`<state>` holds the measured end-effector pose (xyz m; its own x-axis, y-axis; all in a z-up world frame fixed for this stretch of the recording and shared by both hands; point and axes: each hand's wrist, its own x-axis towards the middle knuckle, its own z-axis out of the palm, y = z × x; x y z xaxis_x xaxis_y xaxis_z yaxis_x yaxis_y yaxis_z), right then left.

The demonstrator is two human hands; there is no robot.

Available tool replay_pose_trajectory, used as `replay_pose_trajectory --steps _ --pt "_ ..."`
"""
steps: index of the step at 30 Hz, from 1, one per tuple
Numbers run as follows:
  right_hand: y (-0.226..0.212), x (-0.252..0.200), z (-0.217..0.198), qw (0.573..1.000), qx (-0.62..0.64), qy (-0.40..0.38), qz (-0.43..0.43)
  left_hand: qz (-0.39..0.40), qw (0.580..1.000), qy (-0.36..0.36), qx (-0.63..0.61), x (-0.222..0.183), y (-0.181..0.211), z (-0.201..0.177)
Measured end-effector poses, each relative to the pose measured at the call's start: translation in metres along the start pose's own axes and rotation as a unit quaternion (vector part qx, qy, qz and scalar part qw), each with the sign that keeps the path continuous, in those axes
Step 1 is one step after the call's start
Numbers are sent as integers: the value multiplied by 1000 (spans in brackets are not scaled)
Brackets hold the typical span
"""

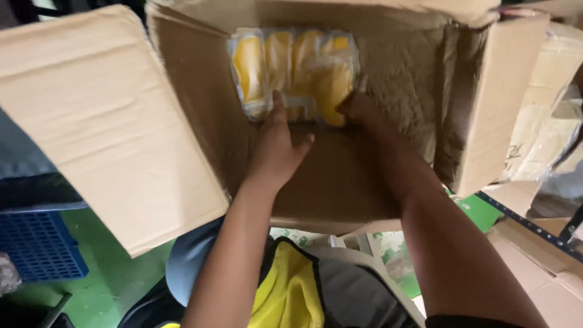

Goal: The person takes pouches containing a yellow substance from a table and places them into a cardboard box, arranging them in rows.

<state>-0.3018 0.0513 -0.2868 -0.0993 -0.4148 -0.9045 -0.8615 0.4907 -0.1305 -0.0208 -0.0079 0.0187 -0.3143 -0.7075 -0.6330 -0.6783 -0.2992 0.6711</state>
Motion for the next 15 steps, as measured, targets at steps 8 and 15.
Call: replay_pose_trajectory --steps 8,15 --pt "-58 -36 8 944 -298 118 -79 -6 1000 -10 -4 1 2 -3" --pt "-70 -53 8 997 -77 16 -10 6 1000 9 -16 3 -6 -2"
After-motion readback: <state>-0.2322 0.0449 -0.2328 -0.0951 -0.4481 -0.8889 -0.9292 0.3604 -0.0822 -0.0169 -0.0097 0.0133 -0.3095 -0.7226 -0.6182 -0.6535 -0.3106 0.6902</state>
